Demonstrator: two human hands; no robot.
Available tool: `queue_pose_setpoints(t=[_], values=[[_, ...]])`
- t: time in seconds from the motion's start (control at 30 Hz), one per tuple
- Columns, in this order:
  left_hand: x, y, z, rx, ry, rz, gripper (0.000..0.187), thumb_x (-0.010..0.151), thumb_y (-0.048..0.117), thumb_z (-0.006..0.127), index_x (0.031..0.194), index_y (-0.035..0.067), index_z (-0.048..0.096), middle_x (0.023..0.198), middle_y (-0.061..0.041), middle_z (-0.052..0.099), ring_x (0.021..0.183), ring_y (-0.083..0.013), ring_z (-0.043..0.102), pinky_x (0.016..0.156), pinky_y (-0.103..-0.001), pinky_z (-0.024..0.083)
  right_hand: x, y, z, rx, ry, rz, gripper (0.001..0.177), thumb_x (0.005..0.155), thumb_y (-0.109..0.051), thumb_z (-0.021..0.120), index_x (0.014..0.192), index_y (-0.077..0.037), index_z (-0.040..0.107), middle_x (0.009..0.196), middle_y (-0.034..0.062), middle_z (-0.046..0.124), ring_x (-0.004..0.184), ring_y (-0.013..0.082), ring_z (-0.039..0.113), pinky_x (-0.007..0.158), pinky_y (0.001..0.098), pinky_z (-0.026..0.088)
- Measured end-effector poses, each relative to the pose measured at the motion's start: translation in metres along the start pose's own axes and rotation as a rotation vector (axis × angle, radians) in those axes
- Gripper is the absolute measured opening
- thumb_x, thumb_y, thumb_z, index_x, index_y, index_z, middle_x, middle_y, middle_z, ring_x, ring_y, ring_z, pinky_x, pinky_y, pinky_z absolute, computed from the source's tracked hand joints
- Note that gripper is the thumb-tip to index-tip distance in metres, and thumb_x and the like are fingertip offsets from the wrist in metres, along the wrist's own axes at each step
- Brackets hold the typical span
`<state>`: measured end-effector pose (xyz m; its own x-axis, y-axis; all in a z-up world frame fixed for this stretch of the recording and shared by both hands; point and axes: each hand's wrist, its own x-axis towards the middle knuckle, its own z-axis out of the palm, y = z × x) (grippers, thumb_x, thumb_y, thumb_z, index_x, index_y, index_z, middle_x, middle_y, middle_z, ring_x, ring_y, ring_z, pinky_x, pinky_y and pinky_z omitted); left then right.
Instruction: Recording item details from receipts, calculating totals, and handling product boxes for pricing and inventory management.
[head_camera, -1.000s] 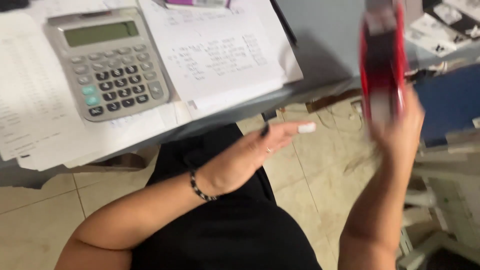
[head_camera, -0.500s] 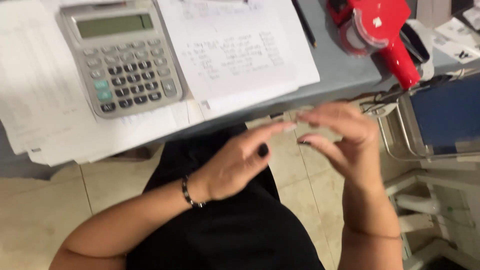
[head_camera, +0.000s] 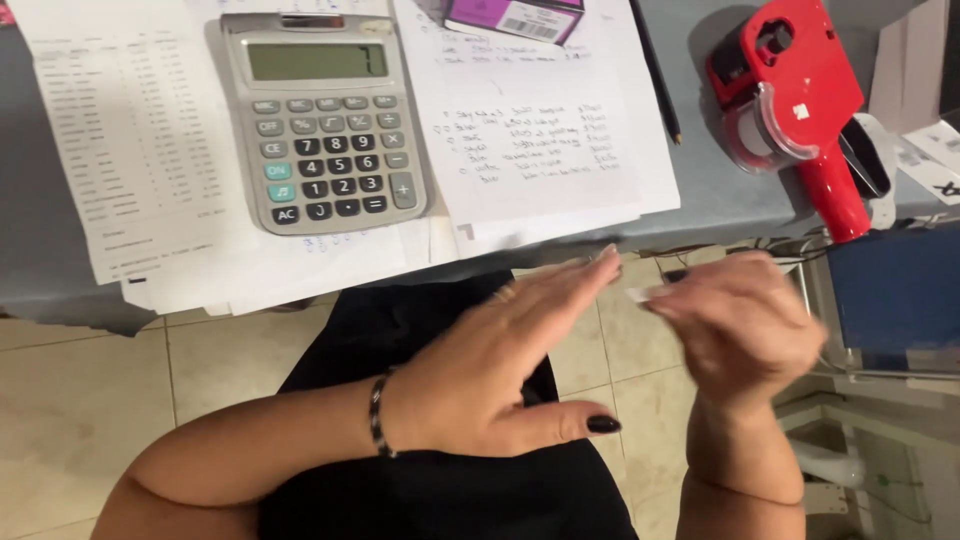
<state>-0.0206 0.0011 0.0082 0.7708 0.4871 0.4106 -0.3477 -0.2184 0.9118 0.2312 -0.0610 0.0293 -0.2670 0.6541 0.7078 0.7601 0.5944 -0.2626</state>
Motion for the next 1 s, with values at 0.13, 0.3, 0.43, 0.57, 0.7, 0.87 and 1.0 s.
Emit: queue_pose_setpoints(t=[0.13,0.3,0.43,0.57,0.7,0.87,1.0], values=[[-0.006,0.007,-0.015,1.302,0.103,0.209,0.074,0.1,0.047,0.074,0.152,0.003,0.044,0.154,-0.014,0.051,0.145,-0.0302,0.047,0.127,-0.047,0.036,0.032,0.016,-0.005,-0.058,-0.006,0.071,0.014,0.094,-0.011,0.079,0.089,0.001,0.073,0.087,0.0146,0.071,0.08,0.0269,0.068,0.079,0.0389,0.056],[0.012,0.063,-0.062,1.34,-0.107,0.188,0.06,0.082,-0.005,0.07,0.141,-0.002,0.057,0.14,-0.02,0.064,0.127,-0.0319,0.063,0.113,-0.043,0.051,0.103,0.044,0.026,-0.161,-0.146,-0.039,0.014,0.108,0.003,0.086,0.099,0.009,0.076,0.098,0.0199,0.073,0.093,0.0358,0.068,0.088,0.045,0.053],[0.063,0.059,-0.136,0.936,-0.102,0.145,0.033,0.101,0.002,0.047,0.13,-0.007,0.061,0.116,-0.023,0.069,0.1,-0.0372,0.067,0.084,-0.047,0.054,0.137,0.07,0.075,-0.061,-0.169,-0.09,0.014,0.1,0.012,0.088,0.104,0.002,0.079,0.104,0.0134,0.075,0.103,0.0298,0.069,0.09,0.0393,0.054],[0.121,0.033,-0.186,1.339,-0.271,-0.333,0.035,0.097,0.003,0.063,0.132,0.004,0.056,0.101,-0.013,0.066,0.072,-0.0291,0.064,0.051,-0.041,0.052,0.149,0.085,0.111,-0.186,-0.116,-0.219,0.009,0.098,-0.005,0.089,0.102,-0.005,0.082,0.105,0.0112,0.075,0.095,0.0295,0.071,0.079,0.042,0.052],[0.131,-0.039,-0.219,1.314,-0.336,-0.188,0.075,0.091,0.013,0.061,0.158,-0.001,0.03,0.164,-0.017,0.031,0.149,-0.0307,0.03,0.114,-0.043,0.034,0.147,0.094,0.127,-0.389,-0.084,-0.268,0.007,0.102,-0.016,0.086,0.099,-0.019,0.081,0.104,0.0004,0.074,0.084,0.0199,0.066,0.072,0.0366,0.04],[0.132,-0.057,-0.223,1.336,-0.22,-0.05,0.06,0.093,0.017,0.067,0.149,0.002,0.051,0.154,-0.016,0.05,0.138,-0.0333,0.048,0.104,-0.05,0.045,0.145,0.092,0.139,-0.68,0.0,-0.407,0.017,0.101,-0.02,0.089,0.09,-0.019,0.076,0.09,-0.0034,0.066,0.073,0.0202,0.056,0.075,0.0334,0.043],[0.134,-0.058,-0.224,1.345,-0.192,-0.023,0.055,0.091,0.015,0.068,0.144,0.003,0.058,0.149,-0.014,0.056,0.129,-0.0349,0.056,0.098,-0.052,0.05,0.15,0.085,0.14,-0.814,0.04,-0.489,0.028,0.099,-0.006,0.075,0.084,-0.029,0.067,0.078,-0.0074,0.051,0.065,0.0149,0.043,0.07,0.0285,0.042]])
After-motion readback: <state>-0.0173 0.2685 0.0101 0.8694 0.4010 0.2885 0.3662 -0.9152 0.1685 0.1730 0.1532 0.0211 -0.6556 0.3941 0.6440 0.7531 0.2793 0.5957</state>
